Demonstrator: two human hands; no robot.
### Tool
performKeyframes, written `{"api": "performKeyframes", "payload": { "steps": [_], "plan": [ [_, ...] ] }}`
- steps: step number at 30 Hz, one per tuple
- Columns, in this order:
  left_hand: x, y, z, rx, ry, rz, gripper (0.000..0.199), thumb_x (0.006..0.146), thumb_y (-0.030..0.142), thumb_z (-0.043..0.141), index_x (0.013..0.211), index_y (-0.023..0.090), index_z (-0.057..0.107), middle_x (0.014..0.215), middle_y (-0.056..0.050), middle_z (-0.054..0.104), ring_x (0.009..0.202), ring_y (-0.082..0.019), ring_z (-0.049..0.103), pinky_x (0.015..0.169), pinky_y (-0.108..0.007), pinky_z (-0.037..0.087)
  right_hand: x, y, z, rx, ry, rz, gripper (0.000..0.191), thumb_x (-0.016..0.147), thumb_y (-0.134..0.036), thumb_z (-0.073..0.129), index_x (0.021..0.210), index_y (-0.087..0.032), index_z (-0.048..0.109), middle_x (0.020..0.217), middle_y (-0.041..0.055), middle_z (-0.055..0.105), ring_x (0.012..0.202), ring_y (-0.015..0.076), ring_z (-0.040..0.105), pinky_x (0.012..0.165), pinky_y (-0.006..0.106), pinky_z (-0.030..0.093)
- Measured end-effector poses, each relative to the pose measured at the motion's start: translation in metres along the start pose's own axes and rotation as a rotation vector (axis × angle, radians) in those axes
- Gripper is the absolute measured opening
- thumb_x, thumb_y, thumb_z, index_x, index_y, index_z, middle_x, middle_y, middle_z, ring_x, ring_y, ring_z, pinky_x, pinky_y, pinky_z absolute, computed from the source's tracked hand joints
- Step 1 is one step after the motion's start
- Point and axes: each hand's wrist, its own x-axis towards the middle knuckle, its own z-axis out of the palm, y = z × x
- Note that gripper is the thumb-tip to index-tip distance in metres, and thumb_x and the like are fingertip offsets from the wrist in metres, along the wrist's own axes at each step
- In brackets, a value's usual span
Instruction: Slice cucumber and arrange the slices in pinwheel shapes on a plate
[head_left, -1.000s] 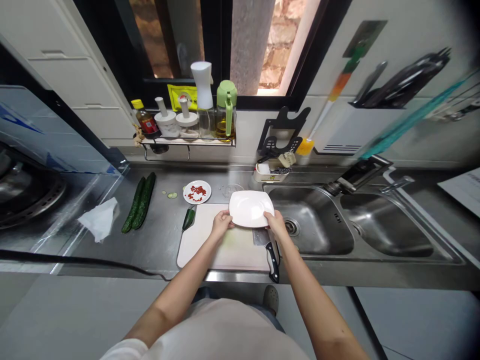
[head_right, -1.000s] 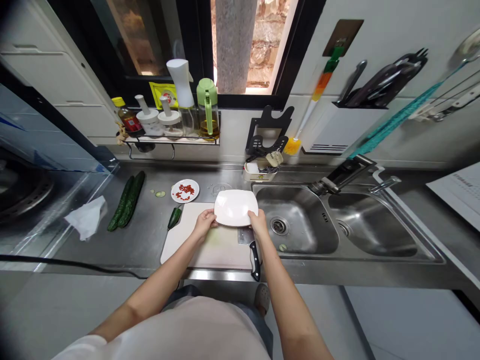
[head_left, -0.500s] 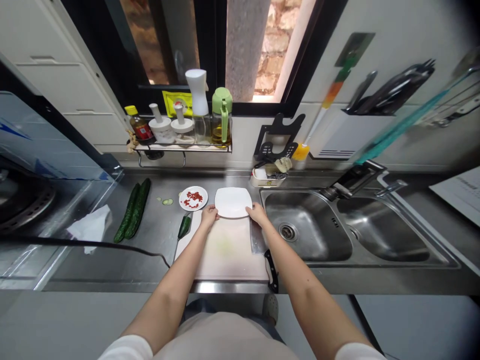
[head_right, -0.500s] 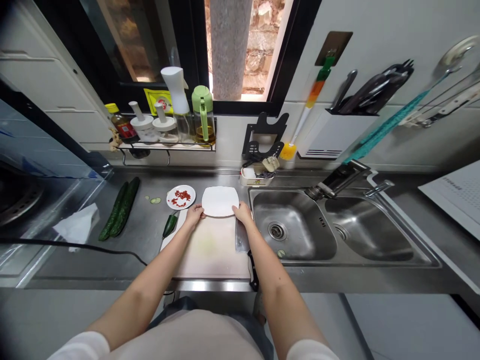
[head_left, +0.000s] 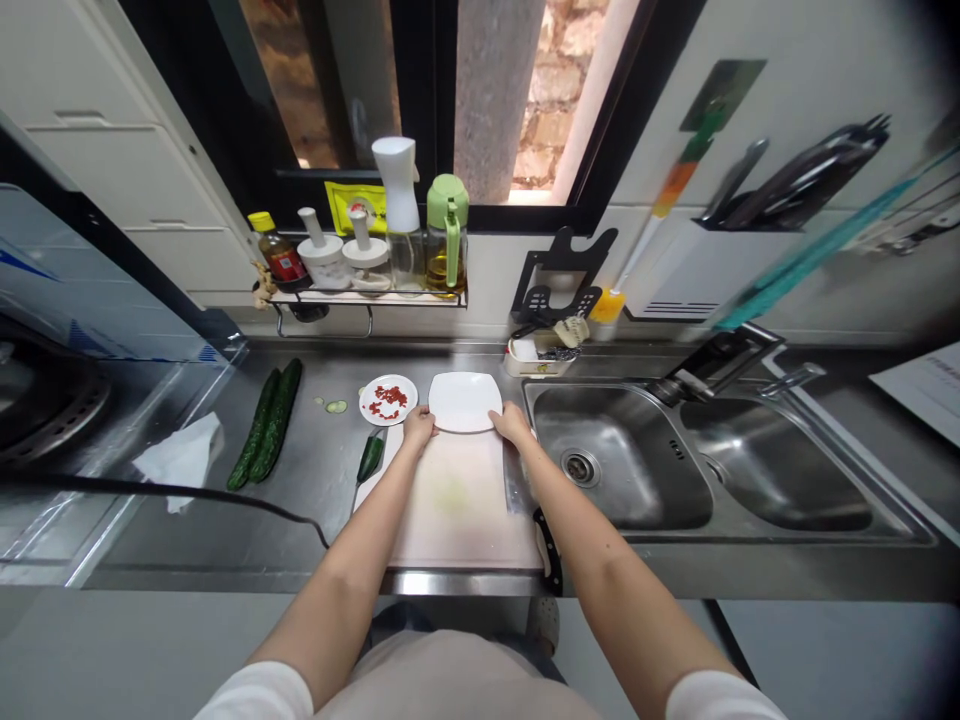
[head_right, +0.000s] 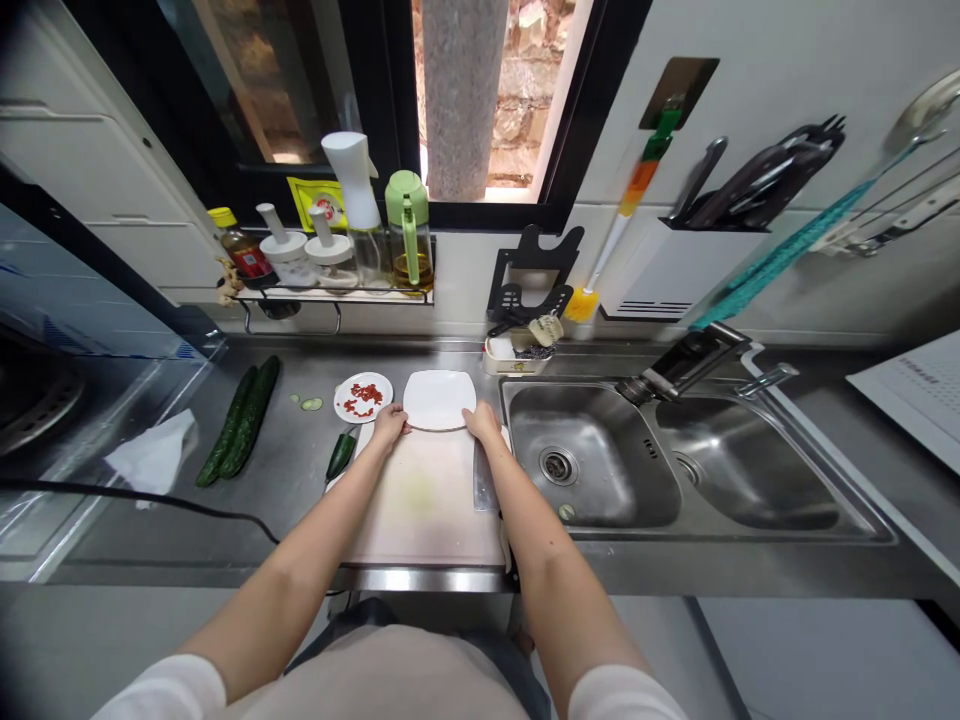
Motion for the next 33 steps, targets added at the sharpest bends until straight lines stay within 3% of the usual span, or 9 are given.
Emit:
{"api": "performKeyframes", "payload": {
  "steps": [8, 18, 33],
  "plan": [
    [0.011, -0.006, -0.002, 0.225, 0.016, 0.058, 0.041, 0.073, 0.011, 0.053, 0.112, 0.014, 0.067, 0.073, -0.005, 0.069, 0.059, -0.016, 0.065, 0.062, -0.024, 0.05, -0.001, -0.008, -0.002, -0.118, -0.039, 0.027, 0.046, 0.092, -0.039, 0.054, 0.126, -0.007, 0.054, 0.128, 0.0215, 0.06, 0.118, 0.0301, 0.058, 0.093, 0.034, 0.044],
    [0.008, 0.003, -0.004, 0.464, 0.055, 0.155, 0.035, 0.072, 0.009, 0.054, 0.101, 0.015, 0.073, 0.074, -0.01, 0.072, 0.078, -0.023, 0.068, 0.075, -0.028, 0.046, 0.005, -0.013, -0.003, -0.154, -0.061, 0.056, 0.051, 0.09, -0.04, 0.056, 0.13, -0.009, 0.052, 0.13, 0.0215, 0.059, 0.119, 0.0291, 0.057, 0.093, 0.035, 0.045],
    [-0.004, 0.014, -0.004, 0.531, 0.095, 0.216, 0.033, 0.076, 0.012, 0.056, 0.105, 0.014, 0.072, 0.086, -0.013, 0.073, 0.09, -0.026, 0.066, 0.08, -0.029, 0.045, 0.001, -0.019, -0.006, -0.112, -0.039, 0.082, 0.049, 0.09, -0.038, 0.057, 0.129, -0.008, 0.052, 0.128, 0.0223, 0.06, 0.119, 0.0297, 0.057, 0.094, 0.035, 0.045]
  ]
}}
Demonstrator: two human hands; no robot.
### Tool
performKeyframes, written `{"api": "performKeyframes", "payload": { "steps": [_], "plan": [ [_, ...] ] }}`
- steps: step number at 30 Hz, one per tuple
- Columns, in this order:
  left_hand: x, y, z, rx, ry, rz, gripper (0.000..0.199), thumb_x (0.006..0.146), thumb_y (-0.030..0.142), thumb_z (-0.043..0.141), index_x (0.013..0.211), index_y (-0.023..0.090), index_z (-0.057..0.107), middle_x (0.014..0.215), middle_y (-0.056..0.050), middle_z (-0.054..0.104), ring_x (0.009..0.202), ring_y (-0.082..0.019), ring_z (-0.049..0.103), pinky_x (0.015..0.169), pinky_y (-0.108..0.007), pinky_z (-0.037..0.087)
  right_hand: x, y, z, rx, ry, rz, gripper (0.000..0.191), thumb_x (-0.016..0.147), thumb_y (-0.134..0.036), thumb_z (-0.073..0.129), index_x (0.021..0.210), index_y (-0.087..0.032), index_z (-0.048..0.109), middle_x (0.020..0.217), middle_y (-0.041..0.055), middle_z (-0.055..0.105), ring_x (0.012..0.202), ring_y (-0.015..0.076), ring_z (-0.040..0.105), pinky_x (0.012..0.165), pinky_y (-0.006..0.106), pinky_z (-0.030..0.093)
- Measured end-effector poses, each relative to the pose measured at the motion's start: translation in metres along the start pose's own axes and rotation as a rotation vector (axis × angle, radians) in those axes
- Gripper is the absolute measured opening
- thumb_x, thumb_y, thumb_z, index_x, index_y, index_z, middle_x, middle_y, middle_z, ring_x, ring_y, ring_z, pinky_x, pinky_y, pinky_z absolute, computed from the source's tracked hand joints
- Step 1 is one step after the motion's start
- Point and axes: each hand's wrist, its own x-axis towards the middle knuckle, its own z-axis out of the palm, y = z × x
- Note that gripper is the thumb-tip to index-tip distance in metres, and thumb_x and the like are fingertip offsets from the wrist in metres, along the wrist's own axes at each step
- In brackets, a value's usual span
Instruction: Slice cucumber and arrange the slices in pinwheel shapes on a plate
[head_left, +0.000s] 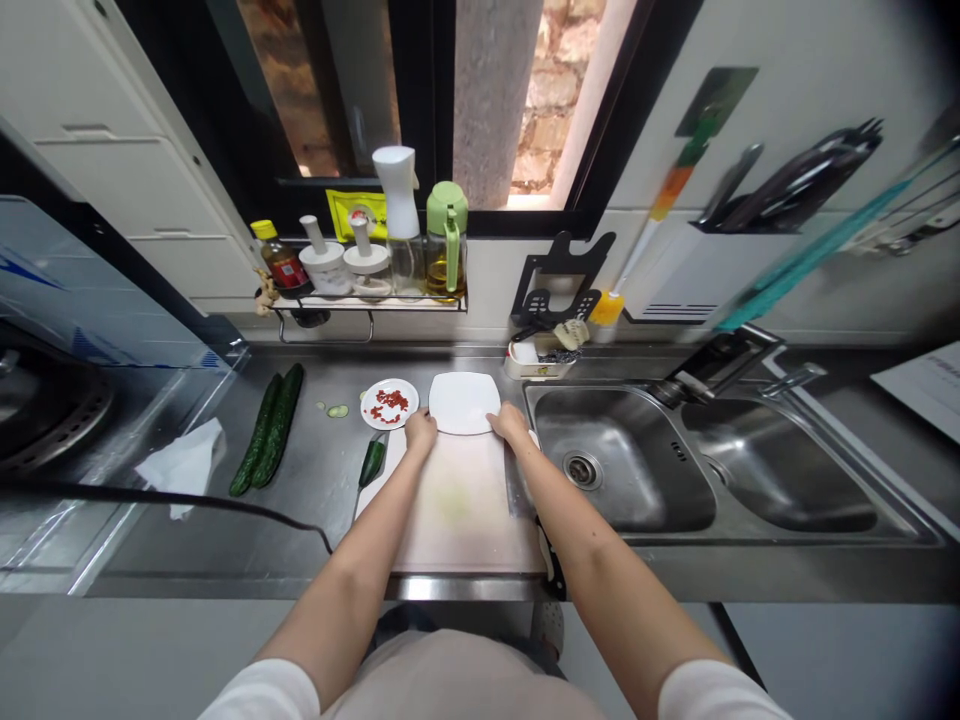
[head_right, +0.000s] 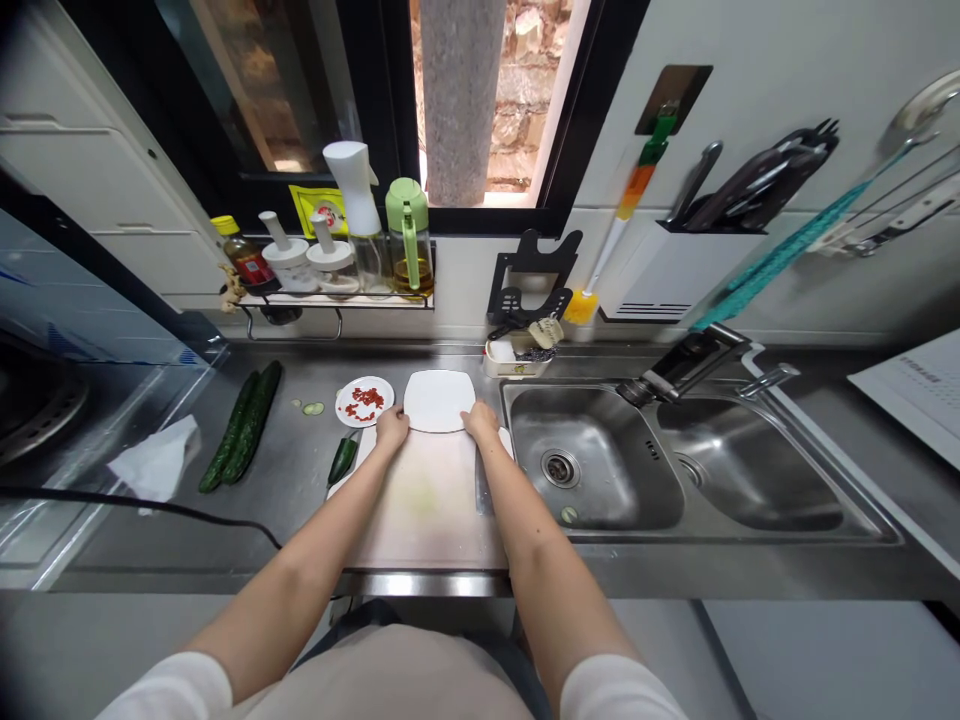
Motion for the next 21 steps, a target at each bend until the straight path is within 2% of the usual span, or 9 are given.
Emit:
{"api": "performKeyframes", "payload": {
  "steps": [4, 8, 11, 15, 18, 21],
  "plan": [
    [-0.01, -0.001, -0.007, 0.013, 0.005, 0.036, 0.035, 0.08, 0.02, 0.057, 0.112, 0.012, 0.069, 0.084, -0.012, 0.071, 0.089, -0.025, 0.065, 0.082, -0.03, 0.045, -0.013, 0.007, -0.002, 0.055, 0.068, -0.008, 0.049, 0.095, -0.043, 0.048, 0.128, -0.007, 0.051, 0.122, 0.0225, 0.063, 0.115, 0.0287, 0.06, 0.09, 0.032, 0.045],
    [-0.033, -0.01, -0.018, 0.032, 0.056, 0.165, 0.043, 0.081, 0.027, 0.058, 0.122, 0.014, 0.063, 0.09, -0.009, 0.069, 0.087, -0.022, 0.064, 0.083, -0.03, 0.046, -0.037, 0.028, -0.001, 0.152, 0.182, -0.06, 0.042, 0.094, -0.041, 0.047, 0.127, -0.015, 0.053, 0.118, 0.0144, 0.066, 0.108, 0.0248, 0.062, 0.084, 0.029, 0.043],
    [-0.051, -0.023, -0.032, 0.033, 0.08, 0.225, 0.038, 0.083, 0.027, 0.056, 0.118, 0.017, 0.064, 0.094, -0.007, 0.068, 0.083, -0.019, 0.063, 0.082, -0.03, 0.047, -0.063, 0.052, 0.003, 0.179, 0.211, -0.098, 0.034, 0.093, -0.039, 0.049, 0.118, -0.018, 0.058, 0.102, 0.0083, 0.07, 0.096, 0.0218, 0.064, 0.075, 0.026, 0.041],
    [-0.064, -0.042, -0.055, 0.094, 0.175, 0.298, 0.03, 0.085, 0.027, 0.053, 0.11, 0.018, 0.066, 0.1, -0.009, 0.066, 0.093, -0.022, 0.06, 0.087, -0.034, 0.046, -0.1, 0.086, 0.011, 0.154, 0.208, -0.086, 0.029, 0.091, -0.039, 0.051, 0.109, -0.018, 0.06, 0.08, 0.0029, 0.066, 0.079, 0.0185, 0.063, 0.066, 0.025, 0.036],
    [-0.067, -0.059, -0.071, 0.202, 0.266, 0.279, 0.028, 0.085, 0.028, 0.054, 0.109, 0.02, 0.066, 0.106, -0.01, 0.063, 0.102, -0.026, 0.056, 0.092, -0.039, 0.044, -0.123, 0.105, 0.015, 0.093, 0.209, -0.074, 0.027, 0.09, -0.039, 0.053, 0.105, -0.018, 0.059, 0.083, 0.0039, 0.066, 0.081, 0.0186, 0.062, 0.067, 0.025, 0.035],
    [-0.07, -0.074, -0.081, 0.296, 0.304, 0.217, 0.033, 0.084, 0.03, 0.056, 0.115, 0.021, 0.064, 0.112, -0.012, 0.059, 0.108, -0.029, 0.053, 0.094, -0.043, 0.043, -0.141, 0.114, 0.017, 0.002, 0.175, -0.028, 0.031, 0.088, -0.04, 0.056, 0.109, -0.017, 0.058, 0.103, 0.0091, 0.065, 0.095, 0.0218, 0.061, 0.07, 0.026, 0.036]
  ]
}}
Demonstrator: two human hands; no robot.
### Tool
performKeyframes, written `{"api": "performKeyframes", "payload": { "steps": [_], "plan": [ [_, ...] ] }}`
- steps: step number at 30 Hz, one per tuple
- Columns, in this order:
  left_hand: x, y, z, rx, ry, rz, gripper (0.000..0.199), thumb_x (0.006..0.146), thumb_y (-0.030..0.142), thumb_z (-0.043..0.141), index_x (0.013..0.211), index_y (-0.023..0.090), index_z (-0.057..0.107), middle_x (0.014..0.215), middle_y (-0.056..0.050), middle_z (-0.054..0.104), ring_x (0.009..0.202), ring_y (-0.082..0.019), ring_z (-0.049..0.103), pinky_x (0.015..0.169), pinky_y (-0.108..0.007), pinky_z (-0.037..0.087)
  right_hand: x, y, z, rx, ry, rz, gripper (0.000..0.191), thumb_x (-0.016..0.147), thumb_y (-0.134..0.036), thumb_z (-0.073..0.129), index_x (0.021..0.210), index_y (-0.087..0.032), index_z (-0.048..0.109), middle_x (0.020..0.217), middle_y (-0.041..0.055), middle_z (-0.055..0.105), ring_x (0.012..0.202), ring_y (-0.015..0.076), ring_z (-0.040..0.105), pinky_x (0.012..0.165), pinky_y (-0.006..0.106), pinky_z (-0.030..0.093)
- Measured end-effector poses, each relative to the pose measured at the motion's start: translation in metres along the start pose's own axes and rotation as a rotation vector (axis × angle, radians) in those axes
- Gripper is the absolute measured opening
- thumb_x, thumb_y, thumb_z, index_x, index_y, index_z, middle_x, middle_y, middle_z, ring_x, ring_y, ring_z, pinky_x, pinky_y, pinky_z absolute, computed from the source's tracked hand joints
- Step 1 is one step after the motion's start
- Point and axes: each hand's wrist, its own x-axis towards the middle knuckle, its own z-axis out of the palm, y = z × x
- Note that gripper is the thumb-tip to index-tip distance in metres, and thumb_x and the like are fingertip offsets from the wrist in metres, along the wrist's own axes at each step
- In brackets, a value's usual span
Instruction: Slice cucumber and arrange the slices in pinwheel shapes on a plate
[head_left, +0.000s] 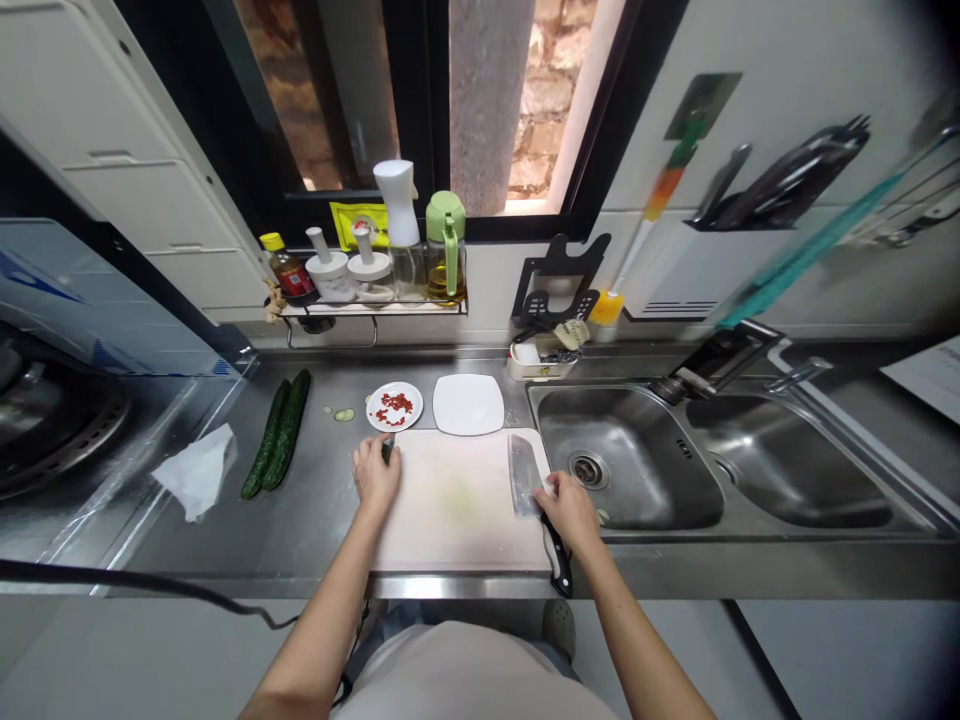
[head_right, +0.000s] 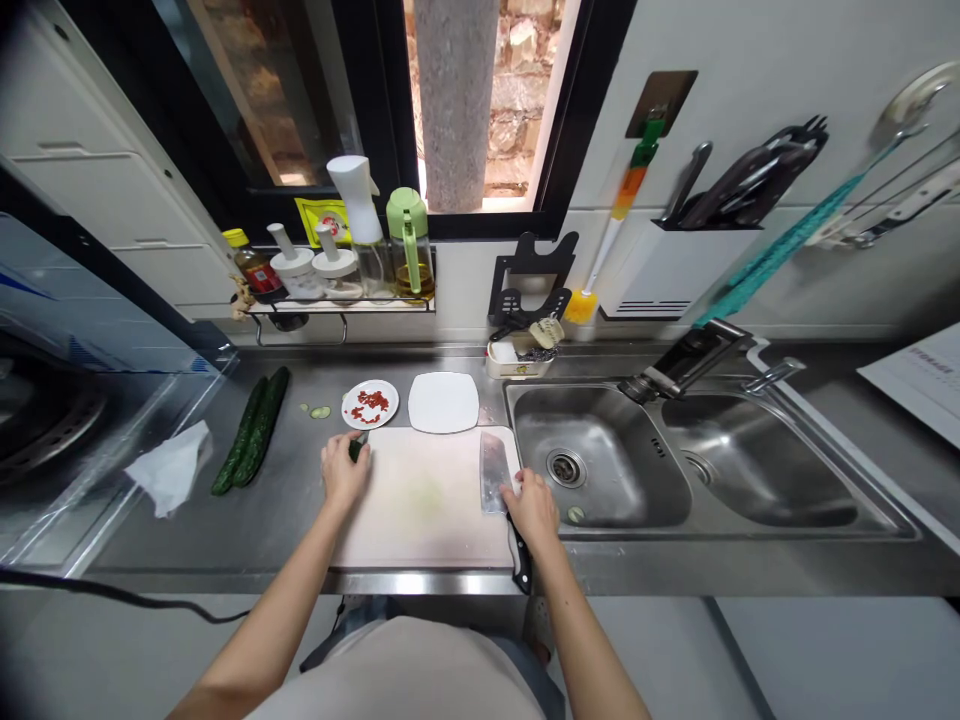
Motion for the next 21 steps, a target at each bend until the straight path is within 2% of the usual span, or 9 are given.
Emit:
{"api": "performKeyframes", "payload": {
  "steps": [3, 8, 14, 21],
  "plan": [
    [-0.004, -0.011, -0.001, 0.059, -0.05, -0.04, 0.039, 0.085, 0.033, 0.057, 0.122, 0.021, 0.059, 0.115, -0.013, 0.057, 0.11, -0.031, 0.052, 0.093, -0.045, 0.042, -0.011, 0.002, -0.001, -0.058, -0.078, 0.053, 0.038, 0.088, -0.042, 0.056, 0.115, -0.016, 0.055, 0.114, 0.012, 0.063, 0.103, 0.0245, 0.06, 0.073, 0.028, 0.038],
    [-0.005, -0.017, -0.002, 0.085, -0.112, -0.062, 0.047, 0.083, 0.037, 0.061, 0.127, 0.022, 0.054, 0.122, -0.013, 0.055, 0.113, -0.031, 0.053, 0.092, -0.045, 0.043, -0.02, -0.002, 0.002, -0.073, -0.167, 0.076, 0.034, 0.091, -0.04, 0.052, 0.114, -0.016, 0.055, 0.112, 0.0122, 0.065, 0.105, 0.0252, 0.061, 0.075, 0.03, 0.04],
    [-0.004, -0.022, -0.001, 0.101, -0.117, -0.106, 0.053, 0.081, 0.038, 0.064, 0.129, 0.02, 0.05, 0.121, -0.015, 0.058, 0.114, -0.032, 0.054, 0.092, -0.046, 0.043, -0.025, -0.007, 0.003, -0.07, -0.161, 0.11, 0.037, 0.09, -0.045, 0.051, 0.115, -0.018, 0.054, 0.112, 0.0128, 0.067, 0.108, 0.0274, 0.061, 0.075, 0.032, 0.042],
    [-0.004, -0.031, 0.001, -0.006, -0.081, -0.108, 0.044, 0.08, 0.032, 0.065, 0.121, 0.02, 0.055, 0.111, -0.013, 0.064, 0.109, -0.03, 0.059, 0.094, -0.046, 0.043, -0.025, -0.01, 0.002, -0.079, -0.186, 0.149, 0.038, 0.09, -0.047, 0.052, 0.115, -0.018, 0.054, 0.112, 0.0131, 0.067, 0.108, 0.0278, 0.062, 0.077, 0.033, 0.044]
  ]
}}
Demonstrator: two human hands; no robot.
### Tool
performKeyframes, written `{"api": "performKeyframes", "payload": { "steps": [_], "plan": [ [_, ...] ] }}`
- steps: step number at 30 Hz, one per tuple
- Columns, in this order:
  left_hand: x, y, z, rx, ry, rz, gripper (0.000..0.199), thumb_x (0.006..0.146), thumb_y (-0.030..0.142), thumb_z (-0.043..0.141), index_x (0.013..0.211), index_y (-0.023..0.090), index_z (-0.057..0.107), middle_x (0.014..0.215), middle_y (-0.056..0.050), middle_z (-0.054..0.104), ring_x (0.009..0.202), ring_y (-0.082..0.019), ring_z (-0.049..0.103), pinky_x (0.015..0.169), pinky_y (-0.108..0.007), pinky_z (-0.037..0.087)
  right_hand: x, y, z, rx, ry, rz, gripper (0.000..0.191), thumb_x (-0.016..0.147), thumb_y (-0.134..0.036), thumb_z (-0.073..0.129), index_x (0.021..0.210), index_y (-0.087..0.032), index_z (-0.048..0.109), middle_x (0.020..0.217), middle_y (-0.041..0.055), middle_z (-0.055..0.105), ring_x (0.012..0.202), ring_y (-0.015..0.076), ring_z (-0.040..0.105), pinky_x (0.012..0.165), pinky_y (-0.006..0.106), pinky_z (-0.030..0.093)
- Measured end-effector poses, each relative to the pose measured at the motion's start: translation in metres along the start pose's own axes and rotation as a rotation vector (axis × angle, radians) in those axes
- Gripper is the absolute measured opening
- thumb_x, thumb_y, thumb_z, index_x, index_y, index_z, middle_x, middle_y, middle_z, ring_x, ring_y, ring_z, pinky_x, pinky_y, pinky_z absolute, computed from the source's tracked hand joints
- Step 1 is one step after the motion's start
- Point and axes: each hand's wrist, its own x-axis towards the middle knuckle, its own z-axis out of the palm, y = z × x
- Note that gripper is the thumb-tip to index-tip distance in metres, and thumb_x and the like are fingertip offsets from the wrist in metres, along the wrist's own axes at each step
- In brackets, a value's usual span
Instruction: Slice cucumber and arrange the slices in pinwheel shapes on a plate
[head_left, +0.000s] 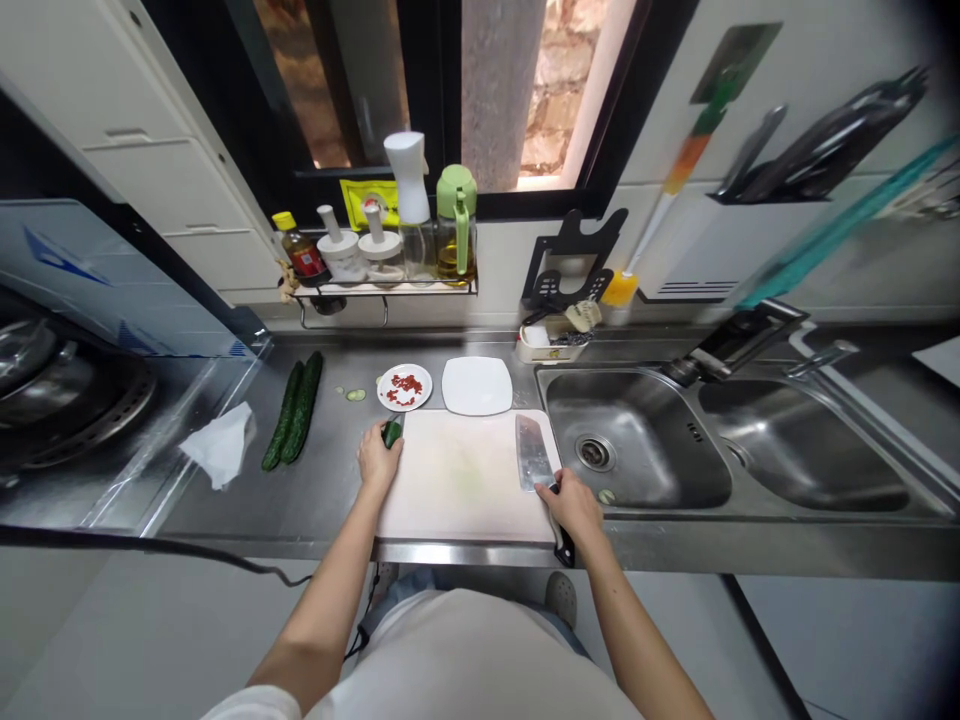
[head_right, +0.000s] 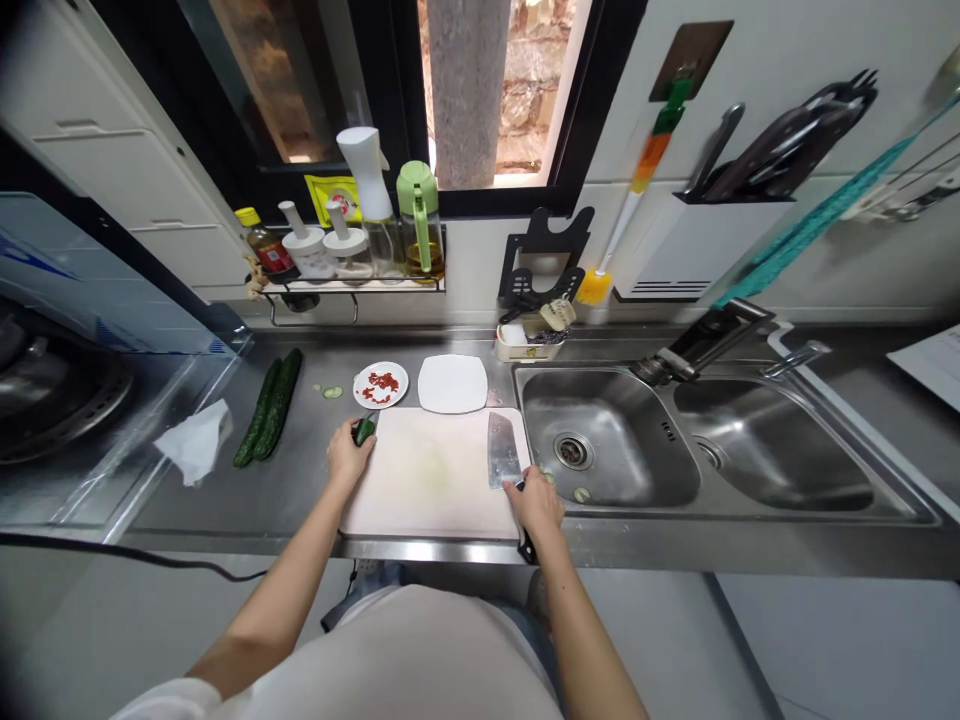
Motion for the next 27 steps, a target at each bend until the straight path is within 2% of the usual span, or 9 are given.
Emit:
{"api": "performKeyframes", "payload": {
  "steps": [5, 10, 13, 17, 21, 27],
  "plan": [
    [-0.006, -0.004, -0.003, -0.264, 0.007, 0.075, 0.041, 0.076, 0.029, 0.067, 0.115, 0.02, 0.057, 0.11, -0.01, 0.066, 0.105, -0.026, 0.061, 0.095, -0.042, 0.046, -0.001, -0.002, 0.001, -0.003, 0.003, -0.003, 0.04, 0.09, -0.048, 0.051, 0.116, -0.018, 0.054, 0.113, 0.0139, 0.066, 0.109, 0.0282, 0.061, 0.08, 0.033, 0.044],
    [-0.028, 0.006, -0.002, -0.673, -0.122, 0.125, 0.045, 0.076, 0.033, 0.069, 0.116, 0.02, 0.054, 0.109, -0.008, 0.066, 0.1, -0.019, 0.063, 0.092, -0.035, 0.049, -0.002, -0.004, 0.001, -0.003, 0.008, 0.015, 0.04, 0.09, -0.047, 0.052, 0.118, -0.018, 0.054, 0.112, 0.014, 0.067, 0.111, 0.0281, 0.061, 0.081, 0.034, 0.044],
    [-0.043, 0.016, 0.0, -0.783, -0.199, 0.123, 0.043, 0.078, 0.036, 0.067, 0.115, 0.02, 0.052, 0.109, -0.008, 0.066, 0.1, -0.018, 0.064, 0.092, -0.033, 0.049, -0.002, -0.003, 0.002, 0.006, 0.015, 0.015, 0.04, 0.09, -0.047, 0.053, 0.117, -0.017, 0.054, 0.111, 0.0137, 0.067, 0.11, 0.028, 0.061, 0.081, 0.033, 0.044],
    [-0.057, 0.027, -0.001, -0.76, -0.305, 0.152, 0.04, 0.081, 0.035, 0.063, 0.116, 0.02, 0.051, 0.111, -0.008, 0.067, 0.103, -0.017, 0.064, 0.093, -0.032, 0.048, 0.0, 0.0, 0.004, 0.023, 0.02, 0.019, 0.041, 0.088, -0.049, 0.054, 0.115, -0.017, 0.055, 0.108, 0.0135, 0.067, 0.107, 0.0281, 0.062, 0.079, 0.033, 0.043],
    [-0.066, 0.034, -0.005, -0.596, -0.382, 0.226, 0.036, 0.084, 0.034, 0.059, 0.118, 0.021, 0.054, 0.11, -0.006, 0.069, 0.1, -0.017, 0.065, 0.09, -0.032, 0.049, 0.002, 0.001, 0.005, 0.057, 0.014, 0.028, 0.041, 0.085, -0.051, 0.055, 0.11, -0.019, 0.056, 0.102, 0.0109, 0.068, 0.1, 0.0268, 0.064, 0.073, 0.031, 0.042],
    [-0.076, 0.041, -0.008, -0.27, -0.376, 0.383, 0.034, 0.083, 0.035, 0.062, 0.115, 0.025, 0.061, 0.105, -0.004, 0.069, 0.098, -0.021, 0.062, 0.086, -0.033, 0.049, 0.005, 0.004, 0.012, 0.195, 0.068, -0.049, 0.03, 0.081, -0.039, 0.054, 0.103, -0.019, 0.056, 0.086, 0.0045, 0.068, 0.08, 0.0195, 0.062, 0.065, 0.025, 0.036]
  ]
}}
